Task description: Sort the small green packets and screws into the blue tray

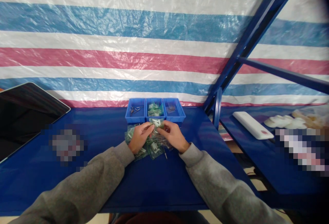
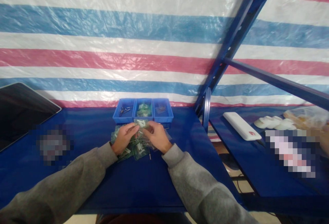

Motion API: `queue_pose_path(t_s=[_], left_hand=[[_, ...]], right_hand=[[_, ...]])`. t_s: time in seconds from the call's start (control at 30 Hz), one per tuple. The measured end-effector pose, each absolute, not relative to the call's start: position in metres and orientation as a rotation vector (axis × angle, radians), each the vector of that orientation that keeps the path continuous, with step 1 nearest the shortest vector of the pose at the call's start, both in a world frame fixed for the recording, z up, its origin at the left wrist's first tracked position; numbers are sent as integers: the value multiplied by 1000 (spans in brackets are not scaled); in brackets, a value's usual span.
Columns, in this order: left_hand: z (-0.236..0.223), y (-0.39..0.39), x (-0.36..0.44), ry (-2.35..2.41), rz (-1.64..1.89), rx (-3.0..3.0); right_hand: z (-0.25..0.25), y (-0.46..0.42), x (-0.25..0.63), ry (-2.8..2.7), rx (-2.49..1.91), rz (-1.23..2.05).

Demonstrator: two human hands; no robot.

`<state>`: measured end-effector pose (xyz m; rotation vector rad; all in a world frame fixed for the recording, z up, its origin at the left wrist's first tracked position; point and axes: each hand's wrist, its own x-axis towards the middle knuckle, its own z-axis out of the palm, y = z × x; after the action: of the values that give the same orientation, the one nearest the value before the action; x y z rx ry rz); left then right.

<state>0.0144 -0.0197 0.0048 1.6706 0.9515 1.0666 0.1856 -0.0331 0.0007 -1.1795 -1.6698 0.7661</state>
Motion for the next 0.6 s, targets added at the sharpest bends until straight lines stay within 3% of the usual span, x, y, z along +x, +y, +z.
queue_pose_path(t_s=[0.6], left_hand=[[4,-18,14,987,1108,1699]], right_hand=[[8,-35,184,-1813,-1198,613]])
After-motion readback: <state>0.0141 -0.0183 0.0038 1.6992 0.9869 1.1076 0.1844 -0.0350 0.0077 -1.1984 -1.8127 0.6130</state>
